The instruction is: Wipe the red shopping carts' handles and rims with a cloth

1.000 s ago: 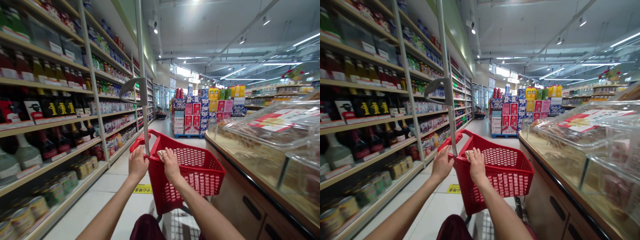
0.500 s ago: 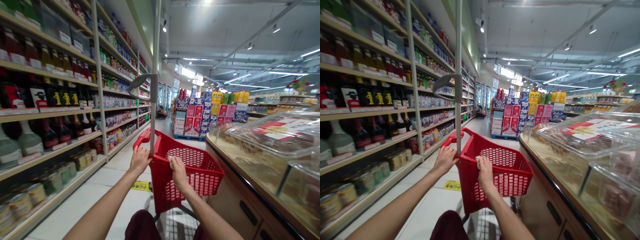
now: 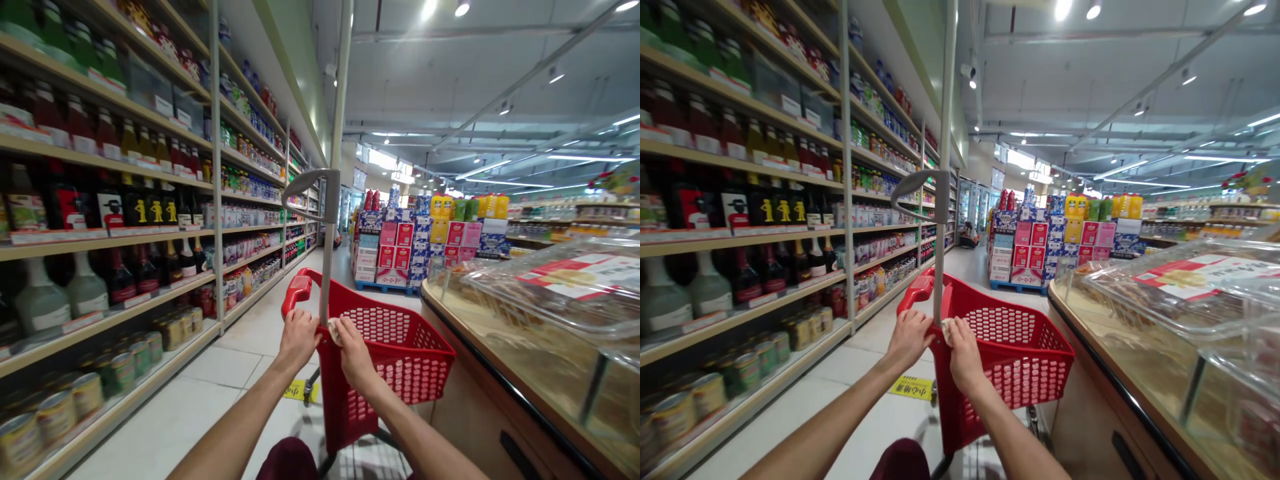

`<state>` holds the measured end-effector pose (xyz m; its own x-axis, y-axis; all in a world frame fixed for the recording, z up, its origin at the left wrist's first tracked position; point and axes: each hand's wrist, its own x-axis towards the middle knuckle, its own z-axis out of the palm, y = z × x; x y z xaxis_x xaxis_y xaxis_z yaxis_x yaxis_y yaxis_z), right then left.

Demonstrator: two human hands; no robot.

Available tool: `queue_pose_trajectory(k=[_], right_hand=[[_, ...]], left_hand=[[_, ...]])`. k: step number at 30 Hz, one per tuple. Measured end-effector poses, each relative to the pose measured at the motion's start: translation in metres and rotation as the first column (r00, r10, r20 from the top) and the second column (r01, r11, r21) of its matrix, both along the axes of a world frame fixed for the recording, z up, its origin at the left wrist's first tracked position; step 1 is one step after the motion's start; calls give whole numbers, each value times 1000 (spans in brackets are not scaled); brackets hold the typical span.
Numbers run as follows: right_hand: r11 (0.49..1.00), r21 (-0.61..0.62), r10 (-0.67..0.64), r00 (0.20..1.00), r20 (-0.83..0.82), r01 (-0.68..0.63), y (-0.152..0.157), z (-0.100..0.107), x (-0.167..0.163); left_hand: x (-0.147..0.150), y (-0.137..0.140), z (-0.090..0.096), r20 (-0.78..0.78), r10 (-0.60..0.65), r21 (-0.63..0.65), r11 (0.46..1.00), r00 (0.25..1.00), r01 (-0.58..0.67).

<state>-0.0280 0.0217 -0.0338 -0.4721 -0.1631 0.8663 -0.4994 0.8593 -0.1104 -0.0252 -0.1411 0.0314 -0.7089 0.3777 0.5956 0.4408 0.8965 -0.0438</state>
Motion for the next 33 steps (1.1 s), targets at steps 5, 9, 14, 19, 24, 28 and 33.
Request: queue_pose_trajectory(k=[5, 9, 14, 19, 24, 28, 33], right_hand=[[987, 160, 43, 946, -323, 10, -27, 169, 7], [883, 432, -52, 953, -297, 183, -9, 204, -1], [606, 793, 116, 979, -165, 62, 12, 112, 3], [725, 665, 12, 963, -270, 177, 2, 138, -1], [766, 603, -43, 955, -295, 221, 7, 135, 3], [642, 753, 74, 965, -250, 146, 16, 97, 5], [790, 548, -102, 940, -327, 276, 12, 138, -1]], left_hand=[[0, -11, 4, 60, -1, 55, 999, 998, -2], [0, -15, 4, 102, -40, 75, 997, 994, 32], [5, -15, 1, 75, -63, 113, 992, 995, 54], [5, -10, -2, 65, -35, 121, 992, 997, 27], [5, -2, -7, 63, -41, 111, 993, 997, 34], [3, 3, -10, 72, -38, 106, 994, 997, 30], [2, 8, -11, 50, -22, 101, 995, 999, 17]])
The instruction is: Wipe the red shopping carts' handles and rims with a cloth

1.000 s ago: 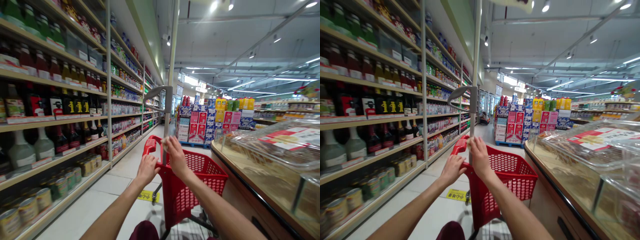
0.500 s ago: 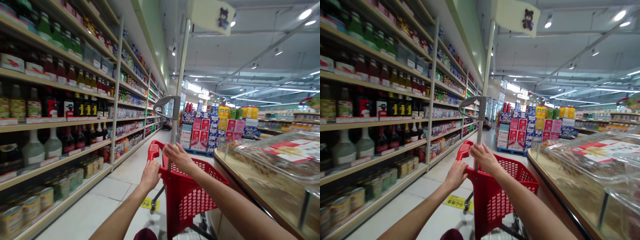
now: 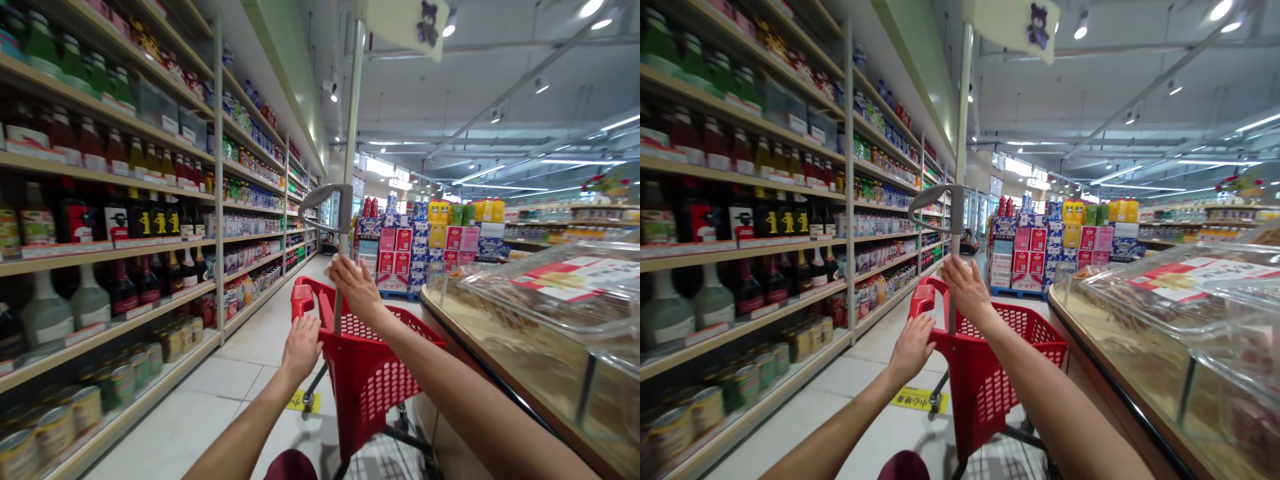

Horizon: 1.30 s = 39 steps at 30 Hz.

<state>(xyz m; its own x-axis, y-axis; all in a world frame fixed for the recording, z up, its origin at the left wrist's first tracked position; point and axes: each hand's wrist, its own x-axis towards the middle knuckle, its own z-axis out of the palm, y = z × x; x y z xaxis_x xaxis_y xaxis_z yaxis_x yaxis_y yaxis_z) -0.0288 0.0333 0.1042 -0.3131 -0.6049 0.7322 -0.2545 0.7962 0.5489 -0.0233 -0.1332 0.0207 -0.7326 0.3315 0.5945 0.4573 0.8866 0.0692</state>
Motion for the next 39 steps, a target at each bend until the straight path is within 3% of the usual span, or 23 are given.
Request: queue_pose_trajectory(k=[2, 7, 13, 19, 21, 25, 29, 32, 36, 39], right_hand=[[1000, -22, -3, 1000, 2, 3, 2, 0, 1], [973, 206, 90, 992, 86, -106, 9, -37, 5], [998, -69, -3, 1000, -9, 2, 2, -6, -2], [976, 193, 88, 992, 90, -105, 10, -61, 8], [981, 175, 77, 994, 75, -89, 9, -58, 6], [1000, 13, 19, 999, 48, -20, 6, -48, 4], [983, 157, 85, 993, 81, -97, 12, -70, 8], [990, 125, 60, 995, 79, -70, 11, -53, 4], [997, -78, -26, 1000, 15, 27, 6, -9, -3], [999, 33, 14, 1000, 24, -15, 9, -12, 2]], left_hand=[[1, 2, 0, -12, 4, -3, 1000, 1000, -4], [3, 4, -1, -2, 19, -25, 999, 1000, -19], [3, 6, 0, -32, 39, -47, 998, 999, -41], [4, 5, 0, -13, 30, -70, 997, 999, -31], [4, 5, 0, -15, 34, -69, 997, 999, -35], [4, 6, 3, -18, 49, -76, 996, 999, -50], [3, 6, 2, -19, 36, -84, 996, 999, -37], [2, 6, 0, -23, 39, -83, 996, 999, -41], [2, 6, 0, -55, 27, -80, 996, 998, -31], [3, 6, 0, -55, 28, -80, 996, 998, -32]])
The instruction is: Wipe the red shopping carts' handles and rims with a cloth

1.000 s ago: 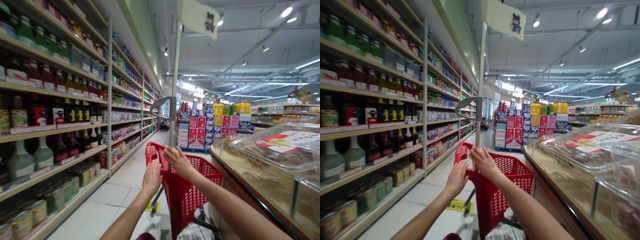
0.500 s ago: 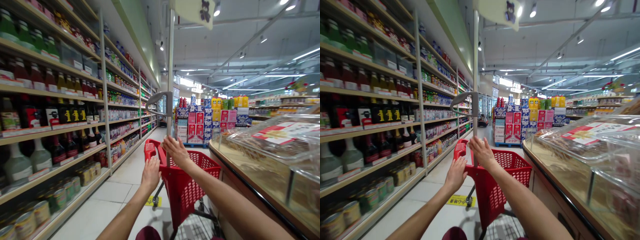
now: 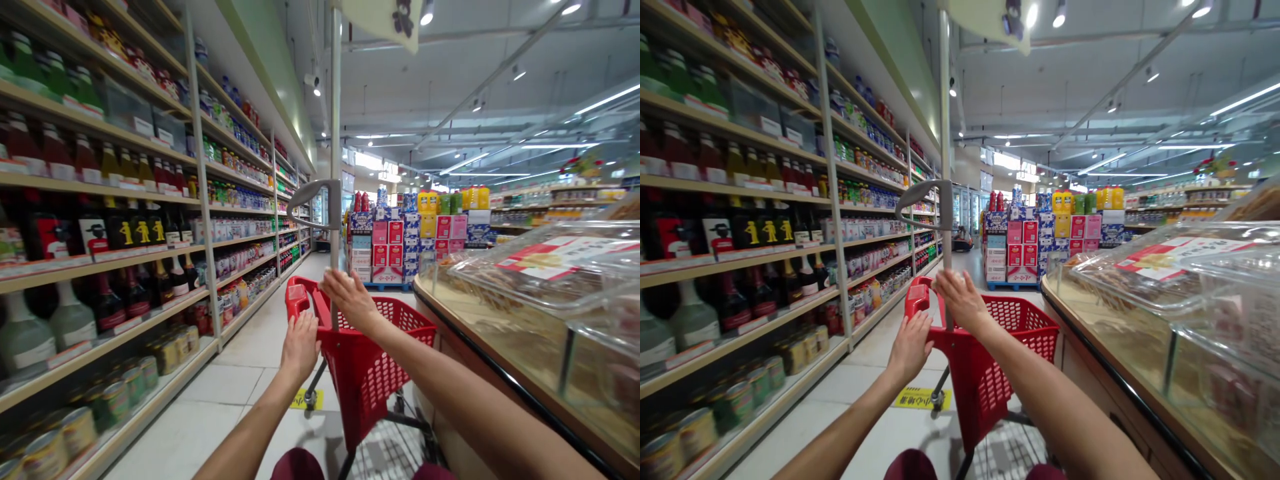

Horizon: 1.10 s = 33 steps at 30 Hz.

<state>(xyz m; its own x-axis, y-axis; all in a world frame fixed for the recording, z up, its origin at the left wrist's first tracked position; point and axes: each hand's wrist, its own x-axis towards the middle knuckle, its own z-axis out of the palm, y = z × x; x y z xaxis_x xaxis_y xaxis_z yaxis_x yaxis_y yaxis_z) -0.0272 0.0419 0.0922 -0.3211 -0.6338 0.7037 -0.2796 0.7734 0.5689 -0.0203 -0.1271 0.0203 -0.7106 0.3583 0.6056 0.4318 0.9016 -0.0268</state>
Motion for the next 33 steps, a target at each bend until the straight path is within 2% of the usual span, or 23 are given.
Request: queue_pose_trajectory(k=[2, 3, 6, 8, 9, 12, 14, 15, 19, 20, 21, 23, 25, 26, 28, 31, 33], right_hand=[[994, 98, 34, 999, 20, -36, 2, -4, 2], [994, 102, 34, 999, 20, -36, 2, -1, 2], [997, -77, -27, 999, -23, 25, 0, 23, -3], [985, -170, -49, 998, -39, 42, -1, 31, -4], [987, -159, -40, 999, -34, 34, -1, 27, -3], [998, 38, 42, 999, 24, -43, 2, -3, 4], [993, 97, 55, 997, 51, -60, 3, -16, 6], [995, 81, 48, 998, 46, -52, 2, -15, 5], [989, -145, -31, 999, -13, 28, 0, 13, -2], [986, -162, -35, 999, -13, 33, 0, 14, -1], [990, -141, -25, 1000, -4, 24, 1, 10, 0], [999, -5, 34, 999, 39, -34, 4, -8, 5], [986, 132, 86, 992, 87, -97, 6, -24, 9], [983, 152, 90, 991, 94, -104, 6, -25, 9], [995, 78, 58, 996, 69, -63, 5, -12, 6], [993, -117, -10, 999, 44, 15, 3, 16, 2], [991, -130, 0, 996, 90, 12, 1, 11, 4]], left_hand=[[1, 0, 0, 8, 3, -5, 1000, 1000, -3], [1, 0, 0, 11, 4, -8, 1000, 1000, -4], [1, 0, 0, 9, 10, -13, 1000, 1000, -10], [2, 0, 0, -1, 10, -18, 1000, 1000, -10], [2, -1, 1, -6, 10, -18, 1000, 1000, -10], [2, -1, 0, -5, 4, -13, 1000, 1000, -4], [2, -1, 0, 10, 5, -8, 1000, 1000, -5], [2, -1, 0, 15, 5, -8, 1000, 1000, -5], [1, 1, 2, 10, 16, -18, 1000, 1000, -16], [1, 1, 2, 9, 17, -22, 1000, 1000, -17], [2, 1, 2, 11, 19, -24, 1000, 1000, -19], [2, 1, 2, 18, 19, -24, 1000, 1000, -18], [2, 1, 2, 31, 14, -24, 1000, 999, -14], [2, 1, 1, 35, 15, -24, 1000, 999, -14], [2, 0, 1, 27, 17, -30, 999, 999, -17], [2, 0, 1, 5, 21, -43, 999, 1000, -21], [2, 1, 2, 10, 23, -45, 999, 1000, -22]])
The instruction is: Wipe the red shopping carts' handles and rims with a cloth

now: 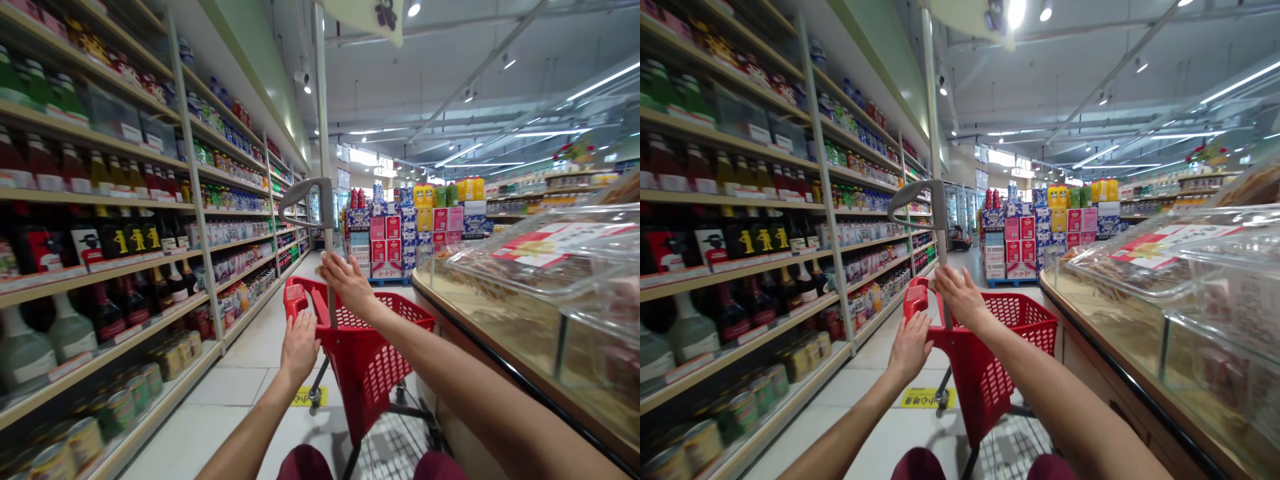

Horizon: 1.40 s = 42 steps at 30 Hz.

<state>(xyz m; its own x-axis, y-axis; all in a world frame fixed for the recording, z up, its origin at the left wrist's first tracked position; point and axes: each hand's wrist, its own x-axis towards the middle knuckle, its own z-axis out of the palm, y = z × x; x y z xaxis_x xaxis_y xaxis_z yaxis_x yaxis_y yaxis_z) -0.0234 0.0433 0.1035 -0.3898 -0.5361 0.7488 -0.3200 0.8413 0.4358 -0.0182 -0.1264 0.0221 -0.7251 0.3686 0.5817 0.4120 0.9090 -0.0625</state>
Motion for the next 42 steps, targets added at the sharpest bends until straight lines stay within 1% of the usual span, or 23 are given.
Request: queue_pose_trajectory(k=[1, 3, 5, 7, 9, 10, 12, 14, 16, 18, 19, 21, 23, 24, 26, 29, 31, 32, 35, 37, 38, 40, 42], right_hand=[[1000, 22, 20, 999, 33, -21, -2, -13, 3], [998, 28, 49, 993, 106, -52, -8, -55, 9], [995, -96, 17, 994, 109, -7, -13, -103, 10], [977, -211, -5, 997, 83, 23, -12, -144, 6], [952, -299, -49, 996, 75, 69, -1, -171, 2], [942, -323, -70, 994, 86, 94, 7, -178, 1], [928, -350, -95, 988, 119, 131, 23, -182, 1], [910, -385, -107, 985, 136, 152, 29, -172, 2], [886, -436, -115, 987, 116, 155, 20, -159, 1], [890, -438, -100, 991, 87, 128, 2, -155, 1], [906, -410, -81, 994, 77, 105, -6, -160, 3], [945, -324, -37, 997, 67, 56, -16, -182, 10], [973, -233, 12, 998, 61, 3, -14, -208, 18], [977, -214, 27, 998, 53, -15, -12, -216, 21], [971, -240, 17, 999, 45, -6, -7, -214, 24], [932, -355, -52, 997, 64, 71, -9, -189, 20], [926, -363, -75, 993, 88, 102, -13, -184, 17], [935, -338, -76, 992, 105, 108, -14, -191, 16], [971, -223, -54, 988, 147, 86, -12, -227, 23], [972, -221, -48, 989, 143, 79, -11, -237, 26], [965, -248, -56, 989, 136, 89, -12, -234, 27], [934, -332, -91, 988, 126, 128, -17, -213, 24], [907, -381, -134, 979, 151, 182, -21, -195, 18]], left_hand=[[0, 0, 0, 9, 2, 2, 1000, 1000, -2], [1, 0, 1, 19, -1, 8, 1000, 1000, 0], [1, -2, 2, 20, -14, 8, 1000, 1000, 14], [1, -4, 4, 15, -31, 5, 1000, 999, 31], [-1, -8, 6, 15, -40, -7, 999, 999, 40], [-3, -9, 7, 16, -40, -13, 999, 999, 41], [-6, -10, 7, 20, -31, -17, 999, 999, 31], [-8, -10, 7, 26, -14, -9, 1000, 1000, 15], [-9, -8, 6, 32, -3, -2, 1000, 999, 3], [-8, -6, 6, 34, -3, -4, 1000, 999, 3], [-7, -5, 6, 33, -4, -6, 1000, 999, 4], [-4, -3, 6, 25, -4, -8, 1000, 1000, 5], [-3, -1, 5, 15, -2, -4, 1000, 1000, 2], [-3, -1, 5, 13, 0, 0, 1000, 1000, 0], [-4, 1, 5, 12, 3, 9, 1000, 1000, -3], [-5, 4, 5, 15, 9, 19, 1000, 1000, -9], [-4, 6, 5, 15, 15, 21, 1000, 1000, -15], [-3, 7, 5, 13, 18, 21, 1000, 1000, -18], [-1, 9, 4, 3, 21, 19, 1000, 1000, -21], [0, 10, 3, -12, 18, 20, 1000, 1000, -18], [-1, 11, 2, -20, 17, 21, 1000, 1000, -17], [-1, 13, 1, -33, 17, 25, 1000, 999, -16], [-2, 14, 1, -37, 17, 25, 1000, 999, -16]])
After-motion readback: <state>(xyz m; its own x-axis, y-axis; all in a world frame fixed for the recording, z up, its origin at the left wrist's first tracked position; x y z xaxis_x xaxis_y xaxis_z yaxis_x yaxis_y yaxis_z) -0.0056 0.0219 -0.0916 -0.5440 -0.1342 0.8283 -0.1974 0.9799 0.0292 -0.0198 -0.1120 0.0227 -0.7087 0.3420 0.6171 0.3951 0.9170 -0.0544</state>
